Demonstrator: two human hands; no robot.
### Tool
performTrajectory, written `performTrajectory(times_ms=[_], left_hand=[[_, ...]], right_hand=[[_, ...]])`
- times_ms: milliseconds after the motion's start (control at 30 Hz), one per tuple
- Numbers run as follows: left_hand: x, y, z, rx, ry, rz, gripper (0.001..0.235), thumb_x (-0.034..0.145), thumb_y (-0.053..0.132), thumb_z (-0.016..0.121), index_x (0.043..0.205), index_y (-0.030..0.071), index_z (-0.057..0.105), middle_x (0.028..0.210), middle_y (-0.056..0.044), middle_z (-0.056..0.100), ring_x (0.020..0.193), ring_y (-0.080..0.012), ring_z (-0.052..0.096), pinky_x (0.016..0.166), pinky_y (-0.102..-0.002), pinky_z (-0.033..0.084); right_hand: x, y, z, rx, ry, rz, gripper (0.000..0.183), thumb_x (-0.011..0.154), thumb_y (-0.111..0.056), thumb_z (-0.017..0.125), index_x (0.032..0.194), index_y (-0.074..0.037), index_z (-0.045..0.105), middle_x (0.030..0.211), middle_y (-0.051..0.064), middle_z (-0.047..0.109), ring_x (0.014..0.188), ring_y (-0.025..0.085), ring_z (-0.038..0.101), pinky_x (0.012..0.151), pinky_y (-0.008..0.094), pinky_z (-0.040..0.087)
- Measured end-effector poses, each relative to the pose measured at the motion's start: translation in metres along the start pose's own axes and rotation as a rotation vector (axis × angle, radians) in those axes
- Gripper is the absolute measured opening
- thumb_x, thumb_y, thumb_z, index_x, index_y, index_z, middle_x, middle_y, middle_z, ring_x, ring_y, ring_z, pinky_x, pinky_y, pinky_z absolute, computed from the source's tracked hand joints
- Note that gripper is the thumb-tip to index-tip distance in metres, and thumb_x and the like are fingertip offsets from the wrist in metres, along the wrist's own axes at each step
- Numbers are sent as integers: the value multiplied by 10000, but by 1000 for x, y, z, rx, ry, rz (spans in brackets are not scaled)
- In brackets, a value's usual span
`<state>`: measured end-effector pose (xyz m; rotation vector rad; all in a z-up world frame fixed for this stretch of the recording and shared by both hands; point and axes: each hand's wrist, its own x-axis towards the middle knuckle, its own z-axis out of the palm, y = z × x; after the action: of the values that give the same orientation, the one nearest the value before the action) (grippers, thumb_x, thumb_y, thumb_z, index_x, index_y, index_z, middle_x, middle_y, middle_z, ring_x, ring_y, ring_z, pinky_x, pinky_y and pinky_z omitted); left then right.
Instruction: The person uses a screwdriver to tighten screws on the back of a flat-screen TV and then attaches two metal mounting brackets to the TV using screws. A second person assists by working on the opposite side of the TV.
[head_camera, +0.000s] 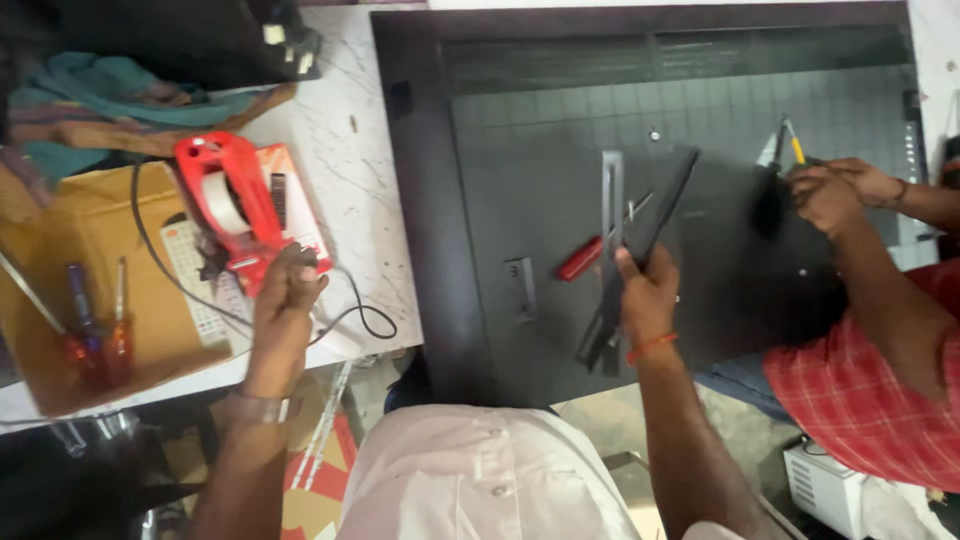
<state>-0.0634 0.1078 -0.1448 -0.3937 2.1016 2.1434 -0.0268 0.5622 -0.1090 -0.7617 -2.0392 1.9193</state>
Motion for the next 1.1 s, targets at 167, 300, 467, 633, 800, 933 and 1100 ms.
performTrajectory(times_ms=[167,300,467,633,800,933,1100], left_hand=[[-1,-57,55,127,14,12,656,996,219,689,1507,-62,390,1509,-212,488,1400,-258,483,1100,-344,451],[-40,-64,94,205,94,-124,688,955,287,707,1494,-38,429,1490,-227,519,1314,-258,561,1046,-341,501],[-103,-55,131,296,100,-215,664,962,335,681,1488,-15,477,1403,-224,567,1215,-253,568,951,-340,490],[-162,-89,122,427,124,-253,471,1045,325,639,1319,-57,663,1100,-261,715,989,-288,640,906,-386,519],[-218,-149,94,528,396,-231,585,951,287,700,1417,-34,553,1302,-229,635,1194,-277,607,955,-378,497],[-253,-171,77,597,579,-445,609,901,333,740,1389,-1,595,1291,-236,669,1157,-316,635,963,-419,503],[-273,-172,45,383,779,-560,587,975,390,681,1378,-27,589,1365,-218,638,1255,-305,599,1046,-399,460]], right_hand=[[28,76,-110,-299,76,5,141,954,-17,723,1089,-5,684,960,40,679,852,103,603,763,248,481],[73,126,-151,-303,109,118,120,933,-36,757,998,25,676,859,53,631,764,130,552,676,292,442],[122,131,-143,-336,150,17,84,947,-74,711,1017,-35,689,859,22,691,774,102,608,679,241,476],[142,94,-154,32,141,95,61,1034,-103,572,1039,-66,619,769,66,697,586,142,651,525,289,501],[180,75,-184,-219,67,26,105,1089,-123,564,1114,-37,510,756,93,629,521,166,609,443,355,493],[213,73,-192,-840,18,109,448,907,-152,675,1325,-8,603,781,199,710,563,247,668,529,408,550],[207,83,-178,-1253,-90,-341,211,914,-188,767,977,13,757,881,234,723,748,427,702,676,512,562]])
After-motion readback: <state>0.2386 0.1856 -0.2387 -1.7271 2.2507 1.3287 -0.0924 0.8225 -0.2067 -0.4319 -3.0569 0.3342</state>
